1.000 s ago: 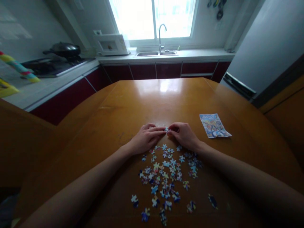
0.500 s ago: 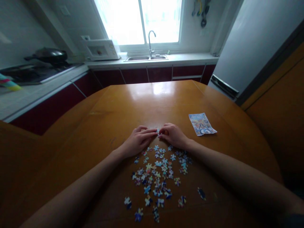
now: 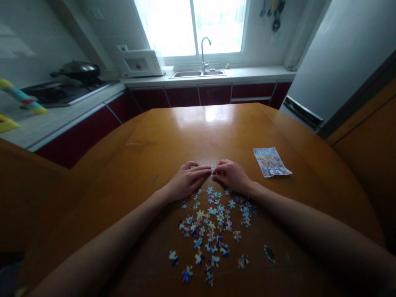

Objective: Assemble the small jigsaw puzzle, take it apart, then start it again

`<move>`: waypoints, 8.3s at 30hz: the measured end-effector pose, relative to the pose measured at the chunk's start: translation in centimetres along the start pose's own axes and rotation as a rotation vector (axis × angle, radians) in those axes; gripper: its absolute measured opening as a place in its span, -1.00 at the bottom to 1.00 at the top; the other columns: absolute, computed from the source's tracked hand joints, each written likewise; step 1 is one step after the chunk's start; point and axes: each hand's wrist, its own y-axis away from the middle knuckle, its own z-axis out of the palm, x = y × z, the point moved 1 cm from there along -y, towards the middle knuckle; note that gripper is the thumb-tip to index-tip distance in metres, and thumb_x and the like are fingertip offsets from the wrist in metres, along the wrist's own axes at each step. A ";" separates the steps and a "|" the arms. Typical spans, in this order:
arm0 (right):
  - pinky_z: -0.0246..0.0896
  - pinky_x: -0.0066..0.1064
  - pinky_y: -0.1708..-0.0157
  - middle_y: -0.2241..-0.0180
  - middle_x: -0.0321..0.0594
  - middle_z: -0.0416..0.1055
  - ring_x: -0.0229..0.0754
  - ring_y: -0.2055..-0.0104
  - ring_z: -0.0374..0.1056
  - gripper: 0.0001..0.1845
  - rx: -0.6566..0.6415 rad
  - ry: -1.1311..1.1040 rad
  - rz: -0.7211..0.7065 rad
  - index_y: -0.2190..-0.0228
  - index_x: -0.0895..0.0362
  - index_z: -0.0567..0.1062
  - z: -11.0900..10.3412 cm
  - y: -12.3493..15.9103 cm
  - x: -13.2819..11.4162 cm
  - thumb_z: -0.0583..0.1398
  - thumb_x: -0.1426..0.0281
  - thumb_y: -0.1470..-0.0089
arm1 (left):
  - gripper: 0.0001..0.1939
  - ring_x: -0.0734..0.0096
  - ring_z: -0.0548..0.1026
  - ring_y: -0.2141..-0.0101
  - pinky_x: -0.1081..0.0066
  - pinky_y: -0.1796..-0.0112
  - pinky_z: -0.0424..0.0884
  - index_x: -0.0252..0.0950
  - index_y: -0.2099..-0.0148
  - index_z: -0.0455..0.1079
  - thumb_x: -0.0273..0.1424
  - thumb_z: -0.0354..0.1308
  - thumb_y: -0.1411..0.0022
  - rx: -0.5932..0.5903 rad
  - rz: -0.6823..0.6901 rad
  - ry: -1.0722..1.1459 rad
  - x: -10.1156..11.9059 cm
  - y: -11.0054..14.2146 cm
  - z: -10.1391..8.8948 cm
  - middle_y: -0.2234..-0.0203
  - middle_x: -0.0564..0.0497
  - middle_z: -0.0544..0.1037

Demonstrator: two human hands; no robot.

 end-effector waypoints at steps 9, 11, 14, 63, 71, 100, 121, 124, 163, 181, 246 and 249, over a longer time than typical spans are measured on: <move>0.19 -0.38 0.29 0.38 -0.26 0.45 -0.22 0.31 0.33 -0.97 -0.008 0.029 -0.014 0.38 0.06 0.61 -0.3 0.0 -0.2 0.36 0.39 -0.10 | -0.65 0.22 0.33 0.00 0.12 -0.07 0.29 0.00 -0.23 0.38 -0.27 0.00 -0.47 -0.013 -0.010 -0.009 -0.1 0.1 0.1 -0.16 0.11 0.48; 0.19 -0.38 0.26 0.37 -0.26 0.45 -0.20 0.28 0.34 -0.96 -0.015 0.040 -0.022 0.38 0.05 0.60 -0.3 0.0 -0.2 0.37 0.39 -0.09 | -0.65 0.22 0.33 0.00 0.12 -0.07 0.29 0.00 -0.23 0.38 -0.27 0.00 -0.47 -0.010 -0.010 -0.001 0.0 0.1 0.0 -0.15 0.10 0.48; 0.18 -0.36 0.25 0.35 -0.24 0.45 -0.17 0.26 0.34 -0.94 -0.019 0.091 -0.011 0.38 0.06 0.58 -0.2 0.1 -0.4 0.36 0.37 -0.10 | -0.65 0.22 0.34 0.01 0.13 -0.05 0.29 0.01 -0.22 0.39 -0.25 -0.01 -0.47 -0.003 -0.013 0.002 0.0 0.1 0.1 -0.15 0.09 0.49; 0.15 -0.40 0.33 0.37 -0.25 0.41 -0.23 0.35 0.29 -0.93 -0.020 0.085 -0.046 0.37 0.09 0.54 -0.3 0.2 0.1 0.29 0.37 -0.16 | -0.65 0.22 0.35 -0.01 0.13 -0.09 0.25 -0.01 -0.22 0.38 -0.27 0.00 -0.47 -0.012 -0.019 -0.042 0.1 0.2 0.2 -0.15 0.11 0.48; 0.17 -0.39 0.34 0.38 -0.25 0.41 -0.24 0.37 0.30 -0.96 -0.032 0.026 -0.072 0.36 0.08 0.55 -0.5 0.0 0.6 0.28 0.40 -0.15 | -0.67 0.22 0.33 -0.02 0.14 -0.09 0.25 0.03 -0.19 0.41 -0.27 -0.01 -0.47 -0.026 -0.006 -0.080 0.4 0.2 0.1 -0.17 0.14 0.47; 0.23 -0.22 0.10 0.25 -0.16 0.46 -0.06 0.13 0.31 -0.83 0.020 0.116 -0.103 0.24 0.06 0.60 -0.5 -0.3 1.1 0.34 0.27 -0.11 | -0.64 0.20 0.31 -0.04 0.12 -0.10 0.23 0.00 -0.21 0.37 -0.31 -0.10 -0.50 -0.055 -0.011 -0.057 0.2 0.2 0.0 -0.19 0.10 0.44; 0.22 -0.22 0.13 0.27 -0.18 0.47 -0.06 0.15 0.32 -0.86 0.025 0.053 -0.094 0.24 0.02 0.62 -0.4 -0.7 1.7 0.34 0.33 -0.09 | -0.56 0.16 0.35 -0.02 0.13 -0.03 0.32 -0.10 -0.29 0.29 -0.46 -0.09 -0.44 -0.023 -0.091 -0.048 -0.2 0.5 0.4 -0.02 -0.08 0.52; 0.21 -0.22 0.13 0.27 -0.17 0.47 -0.06 0.15 0.32 -0.85 0.019 0.048 -0.100 0.24 0.02 0.62 -0.4 -0.7 1.8 0.33 0.28 -0.12 | -0.57 0.15 0.31 -0.03 0.09 -0.07 0.26 0.02 -0.27 0.31 -0.43 -0.03 -0.44 -0.073 -0.010 -0.088 0.0 0.4 0.3 -0.18 0.04 0.43; 0.27 -0.24 0.09 0.27 -0.20 0.47 -0.13 0.15 0.36 -0.92 0.091 -0.130 -0.186 0.29 0.04 0.58 -1.0 -0.4 -1.5 0.24 0.38 -0.19 | -0.62 0.16 0.31 -0.06 0.08 -0.11 0.23 0.01 -0.21 0.37 -0.39 -0.05 -0.46 -0.074 0.016 -0.109 0.1 0.4 0.3 -0.18 0.09 0.45; 0.21 -0.24 -0.02 0.20 -0.15 0.45 -0.12 0.10 0.25 -0.92 -0.246 0.210 -0.576 0.29 0.10 0.50 2.3 1.8 -5.8 0.18 0.44 -0.24 | -0.65 0.20 0.36 -0.05 0.16 -0.12 0.20 -0.06 -0.18 0.42 -0.20 0.08 -0.40 -0.065 0.034 -0.088 -0.3 0.1 0.2 -0.18 0.06 0.45; 0.05 -0.37 0.37 0.40 -0.21 0.43 -0.22 0.37 0.28 -0.89 -0.005 0.163 0.041 0.43 0.12 0.48 -0.2 1.3 -2.2 0.21 0.41 -0.16 | -0.59 0.20 0.33 -0.03 0.11 -0.07 0.29 0.03 -0.24 0.35 -0.43 -0.06 -0.46 -0.034 0.032 -0.103 -0.4 0.4 0.2 -0.18 0.10 0.44; 0.05 -0.37 0.37 0.39 -0.20 0.44 -0.22 0.37 0.28 -0.87 0.001 0.186 0.030 0.43 0.12 0.47 -0.1 1.3 -2.3 0.20 0.39 -0.17 | -0.58 0.20 0.33 -0.03 0.10 -0.08 0.28 0.02 -0.24 0.35 -0.44 -0.07 -0.46 -0.042 0.031 -0.106 -0.2 0.4 0.1 -0.19 0.11 0.44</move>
